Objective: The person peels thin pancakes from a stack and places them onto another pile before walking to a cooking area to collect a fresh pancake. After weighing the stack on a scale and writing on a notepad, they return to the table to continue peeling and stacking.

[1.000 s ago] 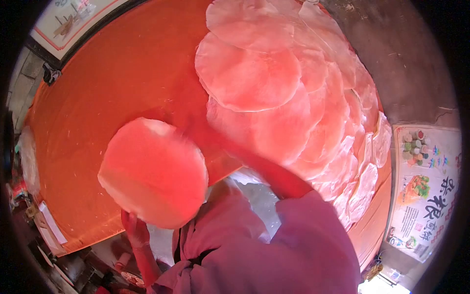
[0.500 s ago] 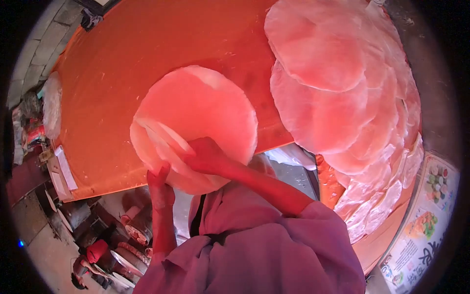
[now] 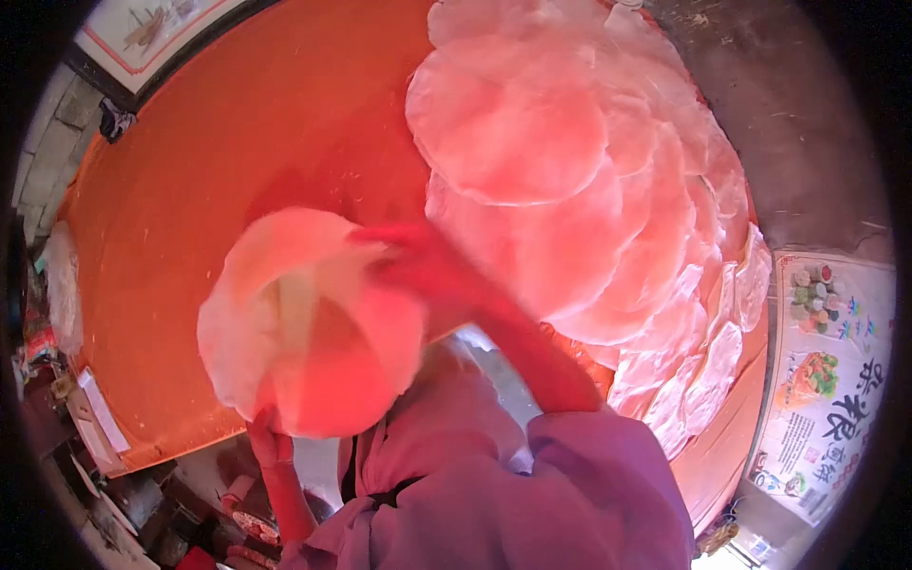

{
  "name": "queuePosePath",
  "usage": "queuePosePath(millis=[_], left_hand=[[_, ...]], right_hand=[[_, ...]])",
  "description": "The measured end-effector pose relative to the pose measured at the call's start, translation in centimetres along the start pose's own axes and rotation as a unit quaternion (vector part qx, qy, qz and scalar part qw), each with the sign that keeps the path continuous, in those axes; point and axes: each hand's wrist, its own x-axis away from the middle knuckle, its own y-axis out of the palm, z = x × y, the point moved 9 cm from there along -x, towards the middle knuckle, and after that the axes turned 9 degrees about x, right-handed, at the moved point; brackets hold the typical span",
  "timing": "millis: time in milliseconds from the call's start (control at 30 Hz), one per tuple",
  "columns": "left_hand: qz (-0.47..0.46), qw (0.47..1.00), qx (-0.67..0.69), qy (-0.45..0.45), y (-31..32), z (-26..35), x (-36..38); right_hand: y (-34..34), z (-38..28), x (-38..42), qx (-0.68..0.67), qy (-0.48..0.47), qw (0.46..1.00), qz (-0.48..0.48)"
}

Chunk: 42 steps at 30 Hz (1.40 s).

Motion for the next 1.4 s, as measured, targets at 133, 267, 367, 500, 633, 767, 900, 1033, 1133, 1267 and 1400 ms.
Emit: queuePosePath(millis=[133, 267, 367, 500, 633, 767, 900, 1033, 1133, 1267, 1400], left_hand=[[0.018, 0.999, 0.025, -0.039, -2.0, -1.9, -1.0], [0.027, 0.997, 0.039, -0.062, -4.8, -3.3, -2.1], [0.032, 0.996, 0.045, -0.072, -5.1, -3.6, -2.4], [0.037, 0.996, 0.042, -0.069, -5.2, -3.6, -2.5], [0.041, 0.995, 0.045, -0.075, -4.2, -3.5, -2.3], [0.064, 0.995, 0.044, -0.067, -5.9, -3.7, -2.6], [0.062, 0.995, 0.034, -0.065, -4.7, -3.5, -2.2], [0.041, 0.995, 0.046, -0.074, -4.2, -3.3, -1.7], [0.011, 0.997, 0.054, -0.059, -1.6, -2.1, -0.6], [-0.052, 0.998, 0.016, 0.022, 4.6, 0.7, 1.2], [-0.086, 0.984, -0.15, 0.034, 10.4, 0.3, 0.5]], right_hand=[[-15.2, -8.5, 7.4, 0.027, -0.011, 0.965, 0.26], [-19.6, -15.0, 10.0, -0.042, 0.013, 0.951, 0.305], [-21.3, -16.5, 7.2, 0.084, 0.011, 0.968, 0.236], [-26.9, -17.8, -1.5, 0.162, 0.04, 0.978, 0.124], [-32.0, -25.4, -11.7, 0.079, -0.021, 0.991, 0.106], [-43.8, -30.2, -17.3, -0.016, -0.103, 0.989, 0.104], [-52.9, -20.2, -19.3, 0.007, -0.108, 0.981, 0.16], [-42.3, -4.4, -15.8, 0.044, 0.011, 0.938, 0.344], [-29.7, 6.9, -17.5, 0.067, -0.043, 0.995, 0.065], [0.2, 6.3, -7.3, 0.152, -0.008, 0.983, -0.104], [14.6, 2.8, -0.5, 0.248, -0.034, 0.947, -0.2]])
